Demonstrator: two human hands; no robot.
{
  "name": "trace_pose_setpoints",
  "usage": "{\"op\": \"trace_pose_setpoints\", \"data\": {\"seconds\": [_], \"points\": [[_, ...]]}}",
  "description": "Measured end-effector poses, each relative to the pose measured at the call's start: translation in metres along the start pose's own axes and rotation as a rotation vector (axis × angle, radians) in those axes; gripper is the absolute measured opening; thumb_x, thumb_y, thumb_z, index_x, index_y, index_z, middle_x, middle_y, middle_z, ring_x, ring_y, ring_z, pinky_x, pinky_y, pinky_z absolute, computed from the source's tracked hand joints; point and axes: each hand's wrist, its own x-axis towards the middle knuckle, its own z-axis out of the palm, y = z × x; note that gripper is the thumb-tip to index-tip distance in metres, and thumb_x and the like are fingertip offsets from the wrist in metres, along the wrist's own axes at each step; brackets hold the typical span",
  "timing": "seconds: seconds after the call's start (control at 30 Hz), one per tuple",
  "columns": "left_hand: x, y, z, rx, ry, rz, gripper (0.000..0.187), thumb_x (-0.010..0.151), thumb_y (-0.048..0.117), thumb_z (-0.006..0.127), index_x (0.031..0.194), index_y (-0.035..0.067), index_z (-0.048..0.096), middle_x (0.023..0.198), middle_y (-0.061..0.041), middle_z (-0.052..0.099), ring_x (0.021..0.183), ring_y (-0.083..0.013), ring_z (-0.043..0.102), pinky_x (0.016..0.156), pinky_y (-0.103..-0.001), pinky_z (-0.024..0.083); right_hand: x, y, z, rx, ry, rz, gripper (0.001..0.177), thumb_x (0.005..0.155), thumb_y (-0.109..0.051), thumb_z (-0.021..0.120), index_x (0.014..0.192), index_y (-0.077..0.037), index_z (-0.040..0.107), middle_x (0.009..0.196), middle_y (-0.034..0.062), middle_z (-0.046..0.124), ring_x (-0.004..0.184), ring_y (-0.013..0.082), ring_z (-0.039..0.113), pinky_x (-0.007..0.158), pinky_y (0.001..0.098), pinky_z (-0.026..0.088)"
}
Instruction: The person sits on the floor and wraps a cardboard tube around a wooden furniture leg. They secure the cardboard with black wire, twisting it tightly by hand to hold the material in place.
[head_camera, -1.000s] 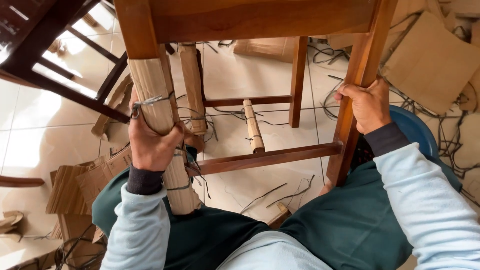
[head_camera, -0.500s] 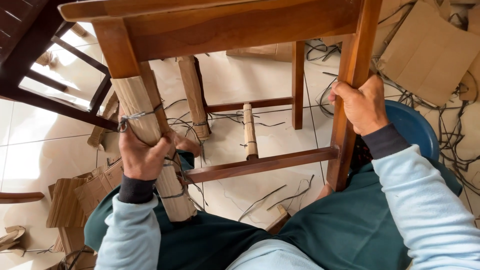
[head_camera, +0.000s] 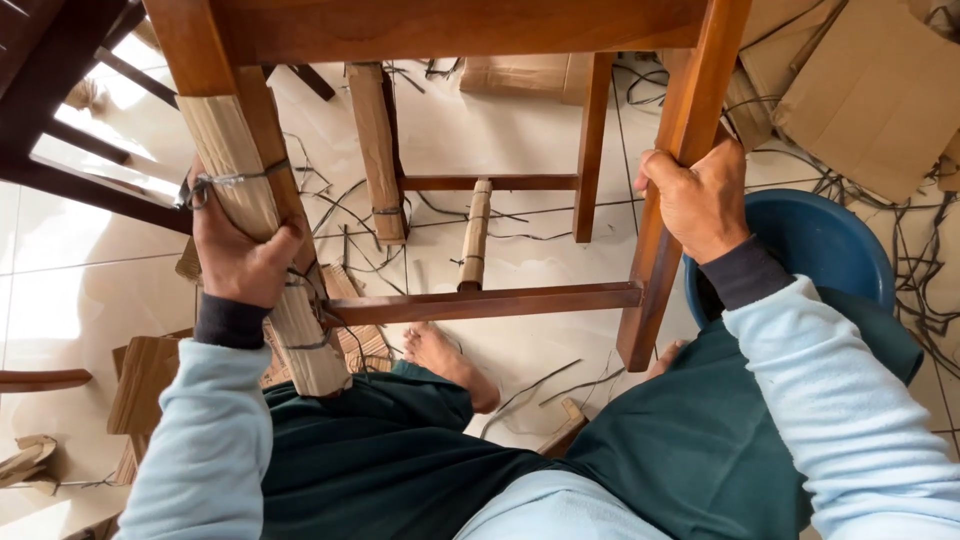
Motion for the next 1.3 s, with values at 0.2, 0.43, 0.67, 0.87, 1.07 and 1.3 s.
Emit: {"op": "trace_pose_setpoints", "data": {"seconds": [0.2,0.43,0.67,0.87,1.07,1.3], "points": [[-0.001,0.010,0.003,-0.071,-0.002,0.029,0.100,0.073,-0.009,0.078,0.159,0.004,0.030,0.135,-0.024,0.052,0.127,-0.0335,0.053,0.111,-0.053,0.043,0.004,0.013,0.004,-0.036,0.021,-0.029,0.010,0.072,0.001,0.072,0.078,-0.003,0.064,0.067,0.0059,0.048,0.068,0.0153,0.050,0.063,0.0351,0.047],[-0.006,0.008,-0.004,-0.137,-0.023,-0.061,0.092,0.082,-0.011,0.067,0.160,0.009,0.024,0.136,-0.026,0.054,0.102,-0.0311,0.062,0.078,-0.041,0.063,0.004,-0.009,-0.010,-0.192,-0.120,0.007,0.026,0.088,-0.018,0.061,0.064,-0.006,0.062,0.070,0.0016,0.067,0.069,0.0152,0.065,0.063,0.0294,0.051],[-0.008,0.037,0.002,0.024,0.008,-0.489,0.034,0.083,0.017,0.073,0.109,0.010,0.052,0.096,-0.005,0.062,0.077,-0.0150,0.059,0.061,-0.029,0.054,0.006,-0.007,-0.008,-0.035,-0.177,0.084,0.021,0.095,-0.024,0.064,0.100,-0.004,0.066,0.088,0.0065,0.073,0.083,0.0182,0.072,0.076,0.0321,0.060],[-0.030,-0.007,0.006,0.096,0.119,-0.540,0.051,0.077,0.040,0.097,0.110,0.014,0.068,0.088,-0.008,0.065,0.086,-0.0177,0.064,0.072,-0.037,0.049,-0.015,0.021,0.000,0.156,-0.026,0.080,0.045,0.101,-0.031,0.074,0.128,-0.001,0.054,0.102,0.0146,0.068,0.092,0.0216,0.072,0.077,0.0378,0.062],[-0.040,0.016,0.016,0.121,0.141,-0.533,0.053,0.084,0.052,0.092,0.106,0.014,0.063,0.087,-0.009,0.063,0.087,-0.0184,0.063,0.074,-0.036,0.050,-0.055,0.040,0.001,0.129,-0.008,0.198,0.041,0.101,-0.031,0.075,0.120,-0.001,0.056,0.089,0.0127,0.068,0.082,0.0196,0.071,0.075,0.0343,0.060],[-0.040,0.014,0.022,0.173,0.273,-0.438,0.043,0.083,0.046,0.090,0.094,0.013,0.065,0.075,-0.009,0.063,0.073,-0.0211,0.064,0.067,-0.036,0.053,-0.055,0.072,-0.001,0.221,-0.020,0.305,0.032,0.095,-0.023,0.081,0.114,-0.004,0.063,0.081,0.0120,0.068,0.071,0.0176,0.074,0.070,0.0310,0.064]]}}
